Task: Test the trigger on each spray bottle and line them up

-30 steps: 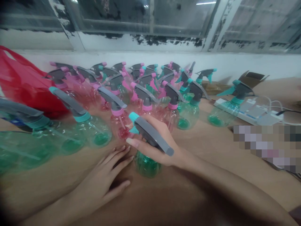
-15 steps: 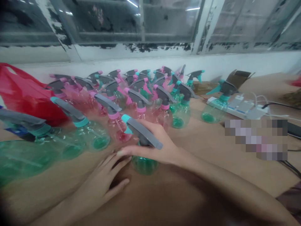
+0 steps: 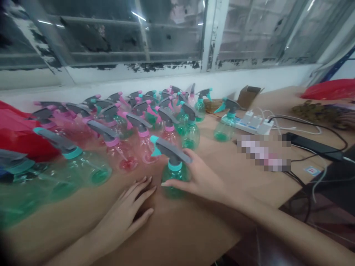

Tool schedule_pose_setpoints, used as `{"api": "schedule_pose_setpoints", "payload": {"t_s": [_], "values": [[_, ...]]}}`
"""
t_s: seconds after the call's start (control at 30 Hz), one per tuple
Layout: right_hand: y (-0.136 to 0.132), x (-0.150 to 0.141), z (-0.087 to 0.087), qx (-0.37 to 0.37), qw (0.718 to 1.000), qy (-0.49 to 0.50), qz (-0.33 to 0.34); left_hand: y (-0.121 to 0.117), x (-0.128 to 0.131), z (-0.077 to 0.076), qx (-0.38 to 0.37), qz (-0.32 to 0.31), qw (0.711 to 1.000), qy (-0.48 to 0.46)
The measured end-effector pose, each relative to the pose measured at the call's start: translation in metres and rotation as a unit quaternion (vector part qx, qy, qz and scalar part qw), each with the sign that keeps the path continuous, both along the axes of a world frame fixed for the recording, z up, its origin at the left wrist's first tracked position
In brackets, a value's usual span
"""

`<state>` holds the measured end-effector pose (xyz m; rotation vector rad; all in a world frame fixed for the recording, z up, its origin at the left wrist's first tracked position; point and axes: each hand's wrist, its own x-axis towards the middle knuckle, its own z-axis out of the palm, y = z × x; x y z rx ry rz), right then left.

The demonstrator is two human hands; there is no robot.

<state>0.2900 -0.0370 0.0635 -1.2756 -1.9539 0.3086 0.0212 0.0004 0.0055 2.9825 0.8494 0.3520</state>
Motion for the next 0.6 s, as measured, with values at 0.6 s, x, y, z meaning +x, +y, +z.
{"api": "schedule_pose_setpoints", "payload": {"t_s": [0.6], "values": [[0.056,0.155,-0.015,0.009,0.967,0.032,-0.251,0.035,0.172,0.001,-0.062,-0.147,0.987,-0.021]]}}
